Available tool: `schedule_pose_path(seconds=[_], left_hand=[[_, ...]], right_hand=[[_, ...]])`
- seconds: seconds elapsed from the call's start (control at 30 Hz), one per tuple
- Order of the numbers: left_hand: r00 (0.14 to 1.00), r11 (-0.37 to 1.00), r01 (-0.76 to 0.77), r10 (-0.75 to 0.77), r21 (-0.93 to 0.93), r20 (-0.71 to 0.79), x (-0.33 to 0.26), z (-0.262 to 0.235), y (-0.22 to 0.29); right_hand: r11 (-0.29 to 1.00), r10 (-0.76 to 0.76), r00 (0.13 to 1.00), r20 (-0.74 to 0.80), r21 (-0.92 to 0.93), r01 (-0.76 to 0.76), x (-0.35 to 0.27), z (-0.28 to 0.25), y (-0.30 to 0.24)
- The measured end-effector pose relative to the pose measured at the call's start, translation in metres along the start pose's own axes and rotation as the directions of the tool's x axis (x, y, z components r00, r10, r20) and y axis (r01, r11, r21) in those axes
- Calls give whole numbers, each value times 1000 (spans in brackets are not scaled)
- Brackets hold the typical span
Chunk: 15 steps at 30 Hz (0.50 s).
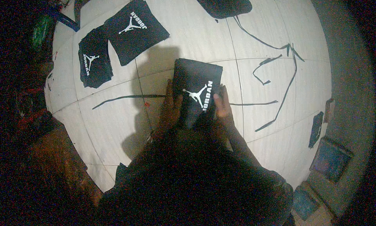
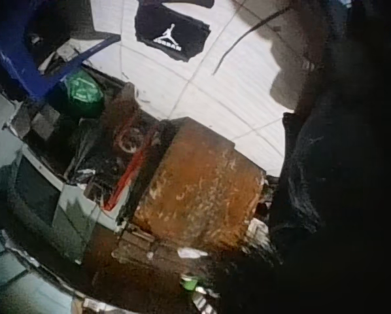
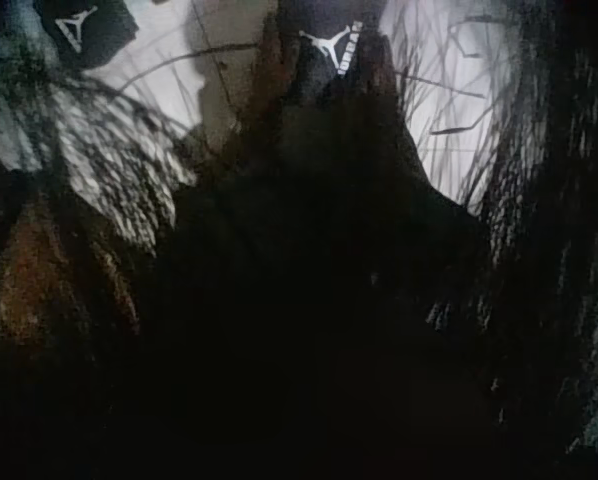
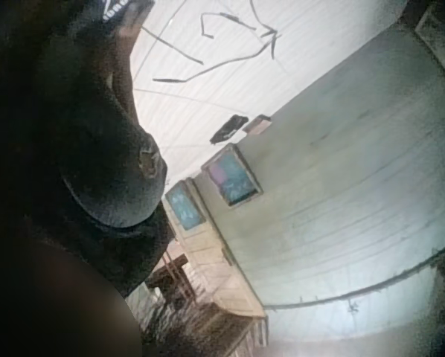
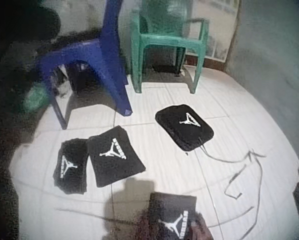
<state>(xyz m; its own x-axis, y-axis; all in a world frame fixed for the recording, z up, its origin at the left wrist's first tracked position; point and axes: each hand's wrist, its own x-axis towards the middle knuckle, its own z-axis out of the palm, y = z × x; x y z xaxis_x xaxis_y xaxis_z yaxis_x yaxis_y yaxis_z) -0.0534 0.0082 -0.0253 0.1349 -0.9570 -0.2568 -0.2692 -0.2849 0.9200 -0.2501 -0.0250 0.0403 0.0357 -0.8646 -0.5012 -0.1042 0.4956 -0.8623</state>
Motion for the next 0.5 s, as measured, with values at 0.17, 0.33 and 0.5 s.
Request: schedule_pose_path(seconds=[0.17, 0.33, 0.5], left_hand=[[972, 956, -220, 232, 191, -42, -7, -8, 17], [835, 647, -542, 341, 536, 433, -40, -21, 24], [843, 533, -532, 259, 658, 472, -50, -19, 17]], right_hand=[[976, -12, 999, 47, -214, 22, 8, -3, -9], [634, -511, 857, 62, -646, 425, 54, -14, -55], [280, -313, 821, 477, -780, 560, 97, -4, -69]])
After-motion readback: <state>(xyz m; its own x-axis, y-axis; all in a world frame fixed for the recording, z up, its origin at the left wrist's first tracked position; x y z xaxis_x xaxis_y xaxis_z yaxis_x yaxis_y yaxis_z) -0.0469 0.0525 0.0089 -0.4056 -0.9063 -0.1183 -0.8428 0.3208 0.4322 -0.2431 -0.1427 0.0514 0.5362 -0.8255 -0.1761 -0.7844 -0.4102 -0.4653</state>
